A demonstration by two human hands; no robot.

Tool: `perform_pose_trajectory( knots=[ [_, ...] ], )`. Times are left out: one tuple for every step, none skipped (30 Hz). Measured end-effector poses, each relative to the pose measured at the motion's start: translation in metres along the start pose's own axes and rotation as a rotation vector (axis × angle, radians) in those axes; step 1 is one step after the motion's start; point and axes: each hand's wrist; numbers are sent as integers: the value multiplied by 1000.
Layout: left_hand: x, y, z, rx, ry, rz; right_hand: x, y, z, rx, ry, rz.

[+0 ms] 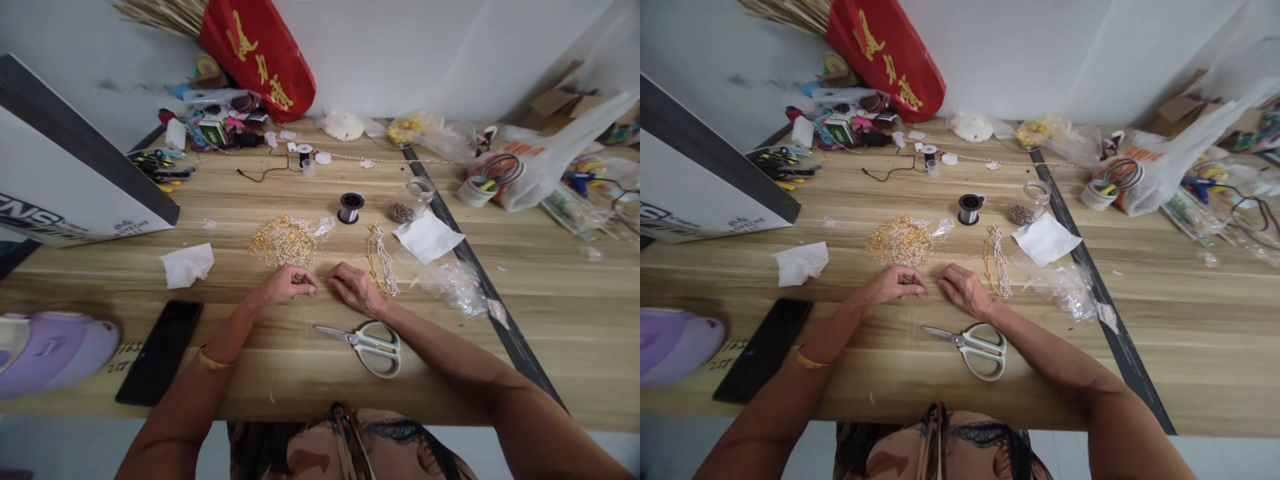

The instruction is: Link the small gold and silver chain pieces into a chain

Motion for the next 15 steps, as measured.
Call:
perform_pose_trajectory(
  knots=[
    [1, -1, -1, 1, -17, -3, 0, 0, 0, -41, 35, -30],
    [1, -1, -2, -1, -32, -6, 1, 0, 0, -80, 66, -54],
    [2, -2, -2, -6, -44, -6, 2, 0, 0, -110, 93, -71],
    [2, -2, -2, -13, -54, -3, 3, 0, 1, -128, 117, -79],
    [2, -2, -2, -23, -65, 1, 3, 1, 1, -131, 135, -78],
    [2, -2, -2, -32, -77, 1, 4, 1, 2, -119, 147, -68],
    [2, -2, -2, -41, -88, -2, 5, 1, 2, -98, 158, -49],
    [2, -2, -2, -49, -98, -6, 6, 2, 3, -72, 169, -27],
    [1, -1, -2, -56, -106, -13, 6, 3, 3, -47, 182, -5],
    [1, -1, -3, -62, -113, -19, 6, 4, 4, -25, 197, 15],
    [1, -1, -3, -67, -117, -26, 5, 5, 4, -2, 211, 32],
    [0, -1, -4, -71, -118, -32, 4, 6, 5, 19, 226, 46],
    [0, -1, -5, -75, -117, -38, 3, 7, 5, 39, 242, 60],
    [-1, -1, -5, -80, -115, -44, 2, 8, 6, 55, 257, 70],
    [-1, -1, -6, -85, -111, -45, 0, 8, 6, 60, 271, 80]
  ],
)
Point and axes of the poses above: each hand's wrist, its own y-axis towards the middle knuckle, its own x-axis out of the back of the hand, z = x × y, and after that the axes turned 10 degrees about z, right-handed
